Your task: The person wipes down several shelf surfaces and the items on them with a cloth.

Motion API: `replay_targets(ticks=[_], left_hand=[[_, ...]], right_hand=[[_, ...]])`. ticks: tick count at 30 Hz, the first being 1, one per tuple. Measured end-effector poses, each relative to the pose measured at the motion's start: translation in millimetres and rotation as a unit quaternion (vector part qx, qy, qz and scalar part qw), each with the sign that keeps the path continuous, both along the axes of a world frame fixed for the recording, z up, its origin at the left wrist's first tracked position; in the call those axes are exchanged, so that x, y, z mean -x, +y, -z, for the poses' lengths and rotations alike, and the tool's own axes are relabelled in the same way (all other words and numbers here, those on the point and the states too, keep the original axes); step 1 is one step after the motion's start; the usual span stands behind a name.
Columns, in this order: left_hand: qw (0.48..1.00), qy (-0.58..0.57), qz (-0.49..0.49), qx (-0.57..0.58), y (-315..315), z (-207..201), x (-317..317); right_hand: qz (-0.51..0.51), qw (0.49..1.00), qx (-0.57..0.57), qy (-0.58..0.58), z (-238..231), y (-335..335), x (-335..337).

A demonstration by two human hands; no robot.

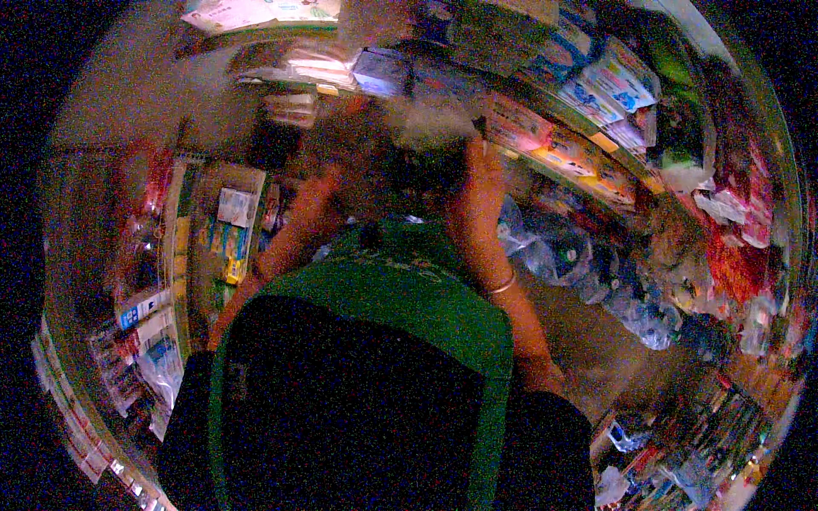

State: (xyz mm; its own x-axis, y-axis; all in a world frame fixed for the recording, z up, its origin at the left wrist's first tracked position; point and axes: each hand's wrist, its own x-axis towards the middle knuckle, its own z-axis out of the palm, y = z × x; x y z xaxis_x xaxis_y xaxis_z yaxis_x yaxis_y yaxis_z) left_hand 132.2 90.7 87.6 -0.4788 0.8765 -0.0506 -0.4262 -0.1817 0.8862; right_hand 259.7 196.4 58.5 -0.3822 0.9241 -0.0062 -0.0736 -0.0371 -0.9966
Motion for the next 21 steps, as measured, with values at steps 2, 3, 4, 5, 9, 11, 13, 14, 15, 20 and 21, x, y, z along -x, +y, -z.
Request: replay_targets(ticks=[2, 3, 4, 5, 9, 11, 13, 14, 15, 20, 21], left_hand=[[0.969, 0.246, -0.001, -0.021, 11.3, -0.5, -2.3], [0.904, 0.424, 0.002, -0.049, 18.4, -0.4, 0.0], [0.904, 0.424, 0.001, -0.049, 22.0, 7.8, -1.2], [0.909, 0.410, -0.062, -0.032, 24.3, 20.2, -3.8], [0.952, 0.285, -0.089, 0.066, 34.3, 14.6, 6.5], [0.950, 0.230, -0.046, 0.207, 39.3, 10.1, 19.8], [0.924, 0.170, -0.003, 0.341, 43.9, 29.3, 47.5], [0.941, 0.155, -0.033, 0.299, 39.5, 65.5, 71.7], [0.955, 0.141, -0.057, 0.254, 32.2, 94.6, 90.0], [0.886, 0.451, -0.054, 0.096, 5.0, 61.2, 79.1], [0.942, 0.319, 0.034, 0.099, 2.8, 40.8, 77.2]], right_hand=[[-0.025, 0.971, 0.191, 0.145, -11.0, -9.3, 8.7], [-0.026, 0.971, 0.191, 0.144, -21.4, -14.2, 12.7], [-0.025, 0.961, 0.228, 0.153, -27.6, -17.5, 15.2], [-0.023, 0.951, 0.263, 0.162, -30.9, -18.2, 16.4], [-0.068, 0.944, -0.208, -0.245, 26.5, -9.8, -0.1], [-0.061, 0.980, -0.124, -0.144, 32.6, -10.6, -0.8], [-0.017, 0.995, -0.051, -0.083, 28.3, -4.9, -7.7], [-0.015, 1.000, -0.001, -0.021, 17.2, -0.5, -9.6], [-0.004, 0.998, 0.050, 0.043, 4.9, 3.9, -12.7], [-0.022, 0.934, 0.244, 0.258, -27.4, 14.1, -2.4], [-0.022, 0.934, 0.244, 0.260, -28.9, 13.4, -0.3]])
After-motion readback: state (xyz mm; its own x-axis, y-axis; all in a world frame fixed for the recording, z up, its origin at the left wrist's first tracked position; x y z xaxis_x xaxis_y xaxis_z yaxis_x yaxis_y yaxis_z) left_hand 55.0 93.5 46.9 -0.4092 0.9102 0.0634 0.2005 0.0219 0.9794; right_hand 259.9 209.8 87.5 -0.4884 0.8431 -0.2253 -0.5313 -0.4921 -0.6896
